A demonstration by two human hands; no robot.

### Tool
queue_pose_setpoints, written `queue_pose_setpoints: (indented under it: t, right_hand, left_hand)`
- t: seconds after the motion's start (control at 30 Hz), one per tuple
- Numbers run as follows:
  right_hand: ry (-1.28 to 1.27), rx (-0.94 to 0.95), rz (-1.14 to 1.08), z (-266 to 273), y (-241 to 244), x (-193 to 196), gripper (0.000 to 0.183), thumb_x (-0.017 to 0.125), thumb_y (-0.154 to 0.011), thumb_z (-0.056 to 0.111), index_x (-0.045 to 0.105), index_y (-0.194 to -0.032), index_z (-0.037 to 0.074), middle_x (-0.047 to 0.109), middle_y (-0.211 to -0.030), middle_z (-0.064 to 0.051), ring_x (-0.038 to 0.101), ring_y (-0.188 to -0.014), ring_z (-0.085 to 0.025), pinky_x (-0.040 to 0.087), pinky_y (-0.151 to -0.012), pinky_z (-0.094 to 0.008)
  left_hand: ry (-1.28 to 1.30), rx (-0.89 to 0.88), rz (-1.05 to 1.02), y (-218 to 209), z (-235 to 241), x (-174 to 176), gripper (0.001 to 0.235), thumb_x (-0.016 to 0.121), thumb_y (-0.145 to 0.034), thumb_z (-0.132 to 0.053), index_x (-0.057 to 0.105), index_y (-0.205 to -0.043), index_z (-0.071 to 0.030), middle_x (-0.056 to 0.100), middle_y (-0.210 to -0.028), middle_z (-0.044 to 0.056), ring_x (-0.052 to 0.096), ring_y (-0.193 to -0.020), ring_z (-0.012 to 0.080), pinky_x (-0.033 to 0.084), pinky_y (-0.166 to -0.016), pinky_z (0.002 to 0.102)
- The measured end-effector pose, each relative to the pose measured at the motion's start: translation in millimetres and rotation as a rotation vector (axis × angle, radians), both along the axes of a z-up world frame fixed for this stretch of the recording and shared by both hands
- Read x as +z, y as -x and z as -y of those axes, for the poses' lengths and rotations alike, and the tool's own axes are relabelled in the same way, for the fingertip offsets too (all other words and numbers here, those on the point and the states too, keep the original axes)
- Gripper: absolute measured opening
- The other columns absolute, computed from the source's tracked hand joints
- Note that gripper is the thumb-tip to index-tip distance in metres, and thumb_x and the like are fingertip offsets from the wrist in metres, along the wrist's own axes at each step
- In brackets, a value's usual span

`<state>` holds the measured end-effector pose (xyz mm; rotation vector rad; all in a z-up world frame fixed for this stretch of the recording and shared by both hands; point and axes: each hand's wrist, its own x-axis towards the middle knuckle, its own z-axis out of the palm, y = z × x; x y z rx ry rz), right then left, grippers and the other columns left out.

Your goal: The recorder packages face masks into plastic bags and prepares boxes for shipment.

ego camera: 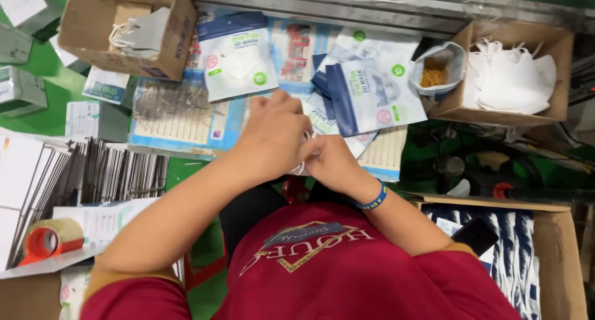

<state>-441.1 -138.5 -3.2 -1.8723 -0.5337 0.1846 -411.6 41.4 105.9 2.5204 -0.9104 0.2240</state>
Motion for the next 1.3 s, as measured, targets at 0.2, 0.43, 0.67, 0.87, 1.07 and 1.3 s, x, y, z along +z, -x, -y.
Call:
queue_pose_setpoints:
  t: [0.2,0.43,0.67,0.87,1.07,1.3]
  right_hand:
    - [-0.047,-0.199,-0.023,55.0,9.9,-23.4,0.028,0.065,-0.074,0.000,0.078,-0.099,0.005,0.080,-0.092,-0.012,0.077,-0.088,-0.017,0.058,-0.078,-0.031]
    - [-0.191,-0.316,-0.328,127.7,13.3,-25.3,0.028,0.076,-0.084,0.013,0.075,-0.109,0.000,0.079,-0.097,-0.006,0.071,-0.090,-0.010,0.057,-0.079,-0.029]
    - [-0.529,-0.311,-0.346,178.6,9.9,-14.4,0.035,0.081,-0.089,0.019,0.075,-0.117,-0.001,0.076,-0.107,-0.002,0.067,-0.099,-0.009,0.055,-0.090,-0.028]
    - [-0.652,-0.429,-0.361,210.8,11.8,-35.5,0.036,0.081,-0.088,0.020,0.073,-0.117,-0.001,0.075,-0.109,-0.002,0.068,-0.099,-0.009,0.054,-0.092,-0.027]
    - [-0.619,-0.468,-0.443,222.6,27.7,-60.8,0.037,0.081,-0.089,0.016,0.073,-0.118,-0.005,0.076,-0.108,-0.007,0.070,-0.097,-0.012,0.056,-0.090,-0.030]
    - [-0.787,-0.630,-0.486,233.1,41.7,-68.0,0.032,0.074,-0.092,0.009,0.070,-0.119,-0.006,0.077,-0.110,-0.011,0.074,-0.097,-0.019,0.057,-0.091,-0.035]
  left_hand:
    - [-0.060,-0.242,-0.170,-26.4,73.9,1.6,0.013,0.074,-0.077,-0.024,0.078,-0.078,-0.012,0.068,-0.087,0.005,0.058,-0.102,0.0286,0.038,-0.090,0.050]
    - [0.134,-0.422,-0.314,-76.1,157.6,11.4,0.019,0.072,-0.088,-0.024,0.077,-0.085,-0.006,0.071,-0.087,0.009,0.063,-0.091,0.0311,0.051,-0.079,0.043]
    - [0.405,-0.330,-0.782,-107.6,236.2,43.8,0.026,0.058,-0.103,-0.025,0.067,-0.091,-0.005,0.068,-0.073,0.004,0.065,-0.055,0.0114,0.052,-0.049,0.028]
    - [0.880,-0.346,-0.837,-160.5,317.4,18.5,0.027,0.048,-0.110,-0.029,0.056,-0.096,-0.008,0.066,-0.073,0.004,0.067,-0.056,0.0111,0.055,-0.047,0.026]
    - [1.129,-0.181,-0.941,-223.2,412.1,-74.1,0.029,0.049,-0.106,-0.032,0.058,-0.101,-0.004,0.069,-0.080,0.013,0.073,-0.059,0.0189,0.061,-0.049,0.031]
    - [0.706,-0.268,-0.571,-172.4,343.9,-63.4,0.078,0.066,-0.099,-0.036,0.025,-0.160,-0.008,0.049,-0.155,0.022,0.068,-0.115,0.0320,0.053,-0.101,0.039]
